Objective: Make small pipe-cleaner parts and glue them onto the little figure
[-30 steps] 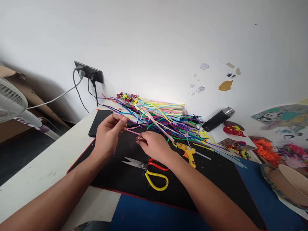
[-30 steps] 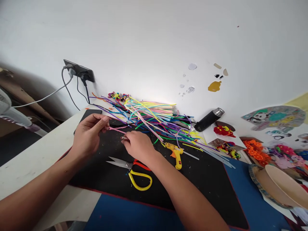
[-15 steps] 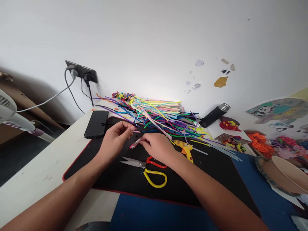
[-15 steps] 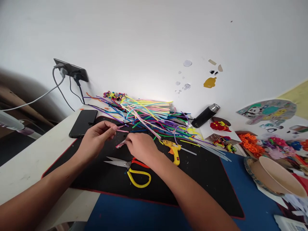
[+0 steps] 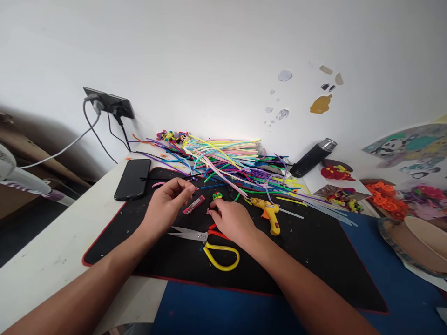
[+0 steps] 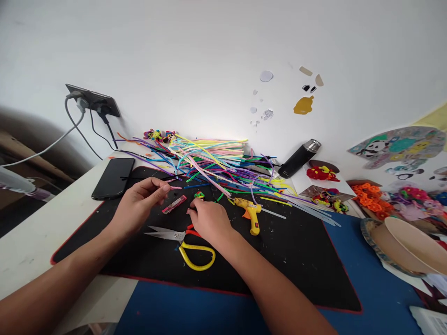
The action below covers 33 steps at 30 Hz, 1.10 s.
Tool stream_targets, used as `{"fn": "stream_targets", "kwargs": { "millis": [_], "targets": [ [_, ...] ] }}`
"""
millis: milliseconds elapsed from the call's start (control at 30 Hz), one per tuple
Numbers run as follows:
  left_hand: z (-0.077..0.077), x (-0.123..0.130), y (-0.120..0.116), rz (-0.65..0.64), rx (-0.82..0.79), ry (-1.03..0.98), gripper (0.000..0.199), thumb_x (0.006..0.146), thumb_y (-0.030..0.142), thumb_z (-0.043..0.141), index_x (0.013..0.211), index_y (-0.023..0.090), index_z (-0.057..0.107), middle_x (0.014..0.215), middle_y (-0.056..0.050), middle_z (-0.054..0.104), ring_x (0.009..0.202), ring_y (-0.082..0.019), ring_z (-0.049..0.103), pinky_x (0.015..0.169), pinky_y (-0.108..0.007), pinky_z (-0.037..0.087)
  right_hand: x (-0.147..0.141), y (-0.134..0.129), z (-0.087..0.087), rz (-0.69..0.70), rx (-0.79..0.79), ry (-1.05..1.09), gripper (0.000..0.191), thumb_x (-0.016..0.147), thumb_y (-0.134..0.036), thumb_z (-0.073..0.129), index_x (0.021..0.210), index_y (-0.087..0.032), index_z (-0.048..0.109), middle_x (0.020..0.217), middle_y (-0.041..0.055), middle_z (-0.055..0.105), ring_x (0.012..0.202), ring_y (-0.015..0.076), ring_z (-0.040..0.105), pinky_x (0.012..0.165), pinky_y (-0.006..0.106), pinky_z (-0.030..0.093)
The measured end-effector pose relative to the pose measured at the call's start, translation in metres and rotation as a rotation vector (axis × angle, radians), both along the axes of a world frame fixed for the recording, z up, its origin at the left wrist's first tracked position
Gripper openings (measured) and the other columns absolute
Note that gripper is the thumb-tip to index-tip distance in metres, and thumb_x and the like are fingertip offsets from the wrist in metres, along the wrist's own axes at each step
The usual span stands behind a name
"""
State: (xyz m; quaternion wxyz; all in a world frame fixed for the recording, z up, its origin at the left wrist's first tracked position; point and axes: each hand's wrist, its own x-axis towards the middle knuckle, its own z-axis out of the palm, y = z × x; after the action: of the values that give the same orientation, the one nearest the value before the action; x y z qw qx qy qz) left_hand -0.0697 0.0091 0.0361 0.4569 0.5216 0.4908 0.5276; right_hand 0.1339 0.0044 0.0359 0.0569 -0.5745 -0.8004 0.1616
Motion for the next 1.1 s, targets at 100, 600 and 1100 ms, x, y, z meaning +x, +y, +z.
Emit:
{"fn": "stream_targets", "kwargs": {
  "millis": [100, 600, 1100],
  "targets": [
    [0.000, -0.001, 0.000, 0.003, -0.001, -0.001, 0.039, 0.083, 0.057, 0.081, 0.080, 0.021, 0.068, 0.071, 0.001, 0.060, 0.062, -0.014, 0.051, 0.059, -0.026, 0.042, -0.002, 0.000, -0.003, 0.001, 0.002, -0.007, 0.020, 0.105, -0.033, 0.063, 0.117, -0.024, 0.075, 0.100, 0.0077, 0.084, 0.093, 0.0272, 0.079, 0.075, 0.033, 0.048],
    [-0.004, 0.002, -0.004, -0.061, -0.034, 0.025, 0.042, 0.083, 0.060, 0.082, 0.084, 0.020, 0.071, 0.078, -0.003, 0.068, 0.066, -0.015, 0.057, 0.062, -0.027, 0.047, -0.006, -0.006, -0.011, -0.010, 0.010, 0.176, 0.008, 0.098, -0.029, 0.070, 0.101, -0.026, 0.076, 0.080, 0.0005, 0.078, 0.076, 0.0200, 0.073, 0.064, 0.029, 0.038],
    [0.011, 0.050, -0.010, -0.379, -0.088, 0.223, 0.039, 0.087, 0.057, 0.077, 0.084, 0.019, 0.070, 0.081, -0.003, 0.071, 0.073, -0.018, 0.061, 0.069, -0.029, 0.049, 0.068, -0.032, -0.017, -0.133, -0.208, 0.806, 0.012, 0.095, -0.033, 0.070, 0.090, -0.021, 0.070, 0.065, -0.0048, 0.059, 0.059, 0.0124, 0.050, 0.057, 0.027, 0.036]
  ]
}}
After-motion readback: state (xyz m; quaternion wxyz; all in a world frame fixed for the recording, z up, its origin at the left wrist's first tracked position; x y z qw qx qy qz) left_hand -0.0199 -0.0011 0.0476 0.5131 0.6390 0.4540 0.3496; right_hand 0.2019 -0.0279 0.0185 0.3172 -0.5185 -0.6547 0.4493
